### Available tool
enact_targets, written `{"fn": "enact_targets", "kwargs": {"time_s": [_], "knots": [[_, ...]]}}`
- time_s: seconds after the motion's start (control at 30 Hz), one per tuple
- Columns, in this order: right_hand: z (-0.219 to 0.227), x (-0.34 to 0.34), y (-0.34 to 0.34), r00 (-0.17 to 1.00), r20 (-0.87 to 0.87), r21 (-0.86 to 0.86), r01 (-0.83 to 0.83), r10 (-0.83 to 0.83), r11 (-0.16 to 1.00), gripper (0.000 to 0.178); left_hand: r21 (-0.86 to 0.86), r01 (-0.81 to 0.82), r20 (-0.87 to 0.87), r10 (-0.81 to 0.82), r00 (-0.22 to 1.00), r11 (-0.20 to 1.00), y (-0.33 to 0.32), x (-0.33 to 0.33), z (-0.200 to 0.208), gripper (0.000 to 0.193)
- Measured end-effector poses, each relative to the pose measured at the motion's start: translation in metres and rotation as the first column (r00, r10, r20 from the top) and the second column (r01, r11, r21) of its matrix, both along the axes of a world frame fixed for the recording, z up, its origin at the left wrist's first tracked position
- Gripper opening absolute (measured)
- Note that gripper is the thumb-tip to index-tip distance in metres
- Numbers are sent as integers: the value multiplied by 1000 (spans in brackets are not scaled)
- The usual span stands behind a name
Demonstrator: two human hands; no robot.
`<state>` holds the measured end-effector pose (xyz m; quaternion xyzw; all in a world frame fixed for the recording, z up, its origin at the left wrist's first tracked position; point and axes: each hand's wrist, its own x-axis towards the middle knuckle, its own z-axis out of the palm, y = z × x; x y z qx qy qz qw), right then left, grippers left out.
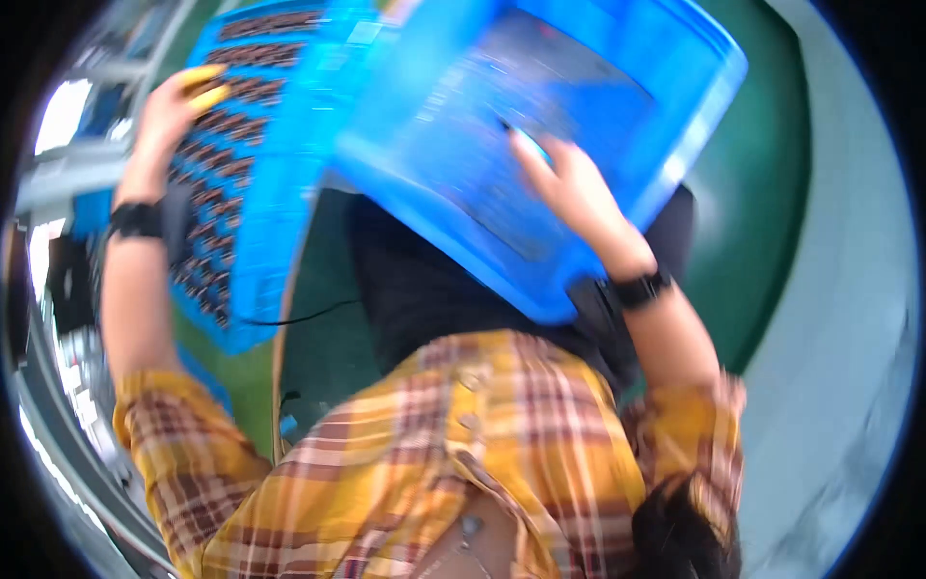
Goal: Trim leads from electronic components and place them into a grid tray.
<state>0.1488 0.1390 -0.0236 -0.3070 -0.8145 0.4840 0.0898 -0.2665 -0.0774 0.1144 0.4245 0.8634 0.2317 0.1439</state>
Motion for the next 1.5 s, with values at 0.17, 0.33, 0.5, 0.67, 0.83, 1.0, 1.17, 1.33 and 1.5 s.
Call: {"fn": "enact_targets", "kwargs": {"time_s": [0.17, 0.33, 0.5, 0.67, 0.83, 1.0, 1.17, 1.33, 1.5], "knots": [[-1, 2, 10, 940, -259, -440, 89, -221, 894, 56, -17, -95, -256, 88, 963, 995, -19, -45, -3, 40], [-2, 12, 16, 872, -355, -577, 80, -338, 813, 57, 236, 56, -203, -7, 979, 970, -26, 41, 43, 44], [10, 13, 22, 911, -202, -674, 137, -360, 726, 50, 311, 445, 236, -521, 820, 840, 9, 242, 38, 43], [16, 2, 13, 837, -290, -803, 52, -465, 594, 48, 192, 552, 568, -551, 611, 811, 48, 333, 1, 43], [-6, -1, 5, 768, -450, -617, 103, -457, 780, 50, 190, 605, 881, -407, 243, 773, 89, 341, -41, 53], [-23, -27, 12, 834, -438, -360, 180, -336, 915, 57, -5, 727, 909, -299, 289, 687, 113, 320, -36, 52], [-28, -30, 11, 880, -374, -214, 224, -292, 951, 58, -46, 707, 935, -219, 279, 706, 114, 321, -46, 54], [-33, -30, 12, 879, -372, -197, 240, -299, 951, 59, -59, 702, 932, -213, 294, 710, 108, 327, -51, 57], [-24, -27, 15, 854, -378, -382, 209, -358, 900, 55, -99, 705, 905, -231, 356, 703, 108, 330, -54, 59]]}}
